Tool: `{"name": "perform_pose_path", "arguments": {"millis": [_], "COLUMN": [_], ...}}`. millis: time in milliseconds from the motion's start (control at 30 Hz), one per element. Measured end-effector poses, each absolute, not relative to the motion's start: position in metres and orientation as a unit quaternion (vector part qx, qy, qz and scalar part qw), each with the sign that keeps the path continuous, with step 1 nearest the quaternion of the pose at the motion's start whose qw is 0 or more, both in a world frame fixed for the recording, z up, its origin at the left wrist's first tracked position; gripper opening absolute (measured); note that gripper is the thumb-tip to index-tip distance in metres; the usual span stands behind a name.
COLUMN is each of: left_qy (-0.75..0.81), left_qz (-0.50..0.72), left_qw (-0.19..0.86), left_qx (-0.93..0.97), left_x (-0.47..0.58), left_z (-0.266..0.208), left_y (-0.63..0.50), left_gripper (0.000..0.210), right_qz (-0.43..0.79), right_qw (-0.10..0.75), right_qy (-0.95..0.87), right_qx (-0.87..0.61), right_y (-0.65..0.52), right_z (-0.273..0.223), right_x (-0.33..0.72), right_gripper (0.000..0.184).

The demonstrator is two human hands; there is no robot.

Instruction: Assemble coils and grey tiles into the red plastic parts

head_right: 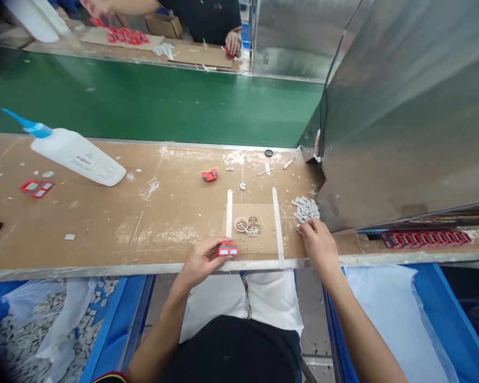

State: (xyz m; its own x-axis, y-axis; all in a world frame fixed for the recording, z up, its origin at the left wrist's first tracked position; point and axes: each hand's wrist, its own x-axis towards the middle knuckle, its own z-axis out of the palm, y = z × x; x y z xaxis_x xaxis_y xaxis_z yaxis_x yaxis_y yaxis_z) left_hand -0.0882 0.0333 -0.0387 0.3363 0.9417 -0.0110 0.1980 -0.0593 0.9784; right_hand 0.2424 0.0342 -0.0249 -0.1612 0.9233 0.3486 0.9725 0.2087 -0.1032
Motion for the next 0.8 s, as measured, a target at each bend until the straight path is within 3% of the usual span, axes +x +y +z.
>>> {"name": "perform_pose_path", "arguments": {"millis": [200, 467, 667, 800], "left_qy": [0.453, 0.438, 0.374, 0.334], "left_qz": [0.358, 0.363, 0.355, 0.345], "left_qw": [0.523, 0.503, 0.504, 0.56], "left_qx": [0.626, 0.651, 0.692, 0.675], "left_x": [-0.086, -0.089, -0.096, -0.097], "left_z": [-0.035, -0.038, -0.041, -0.043], "left_y": [0.033, 0.034, 0.035, 0.033], "left_gripper": [0.028, 0.032, 0.047, 0.045], "right_qz": [-0.103, -0.066, 0.096, 0.279], "right_qw": [0.107, 0.185, 0.333, 0.365], "right_qy": [-0.801, -0.779, -0.732, -0.713], "right_qx": [-0.58, -0.596, -0.587, -0.53], "right_y": [0.029, 0.037, 0.015, -0.002], "right_z": [-0.024, -0.033, 0.002, 0.018], "right_x": [0.23, 0.213, 0.195, 0.156], "right_gripper": [0.03, 0.032, 0.018, 0.014]}}
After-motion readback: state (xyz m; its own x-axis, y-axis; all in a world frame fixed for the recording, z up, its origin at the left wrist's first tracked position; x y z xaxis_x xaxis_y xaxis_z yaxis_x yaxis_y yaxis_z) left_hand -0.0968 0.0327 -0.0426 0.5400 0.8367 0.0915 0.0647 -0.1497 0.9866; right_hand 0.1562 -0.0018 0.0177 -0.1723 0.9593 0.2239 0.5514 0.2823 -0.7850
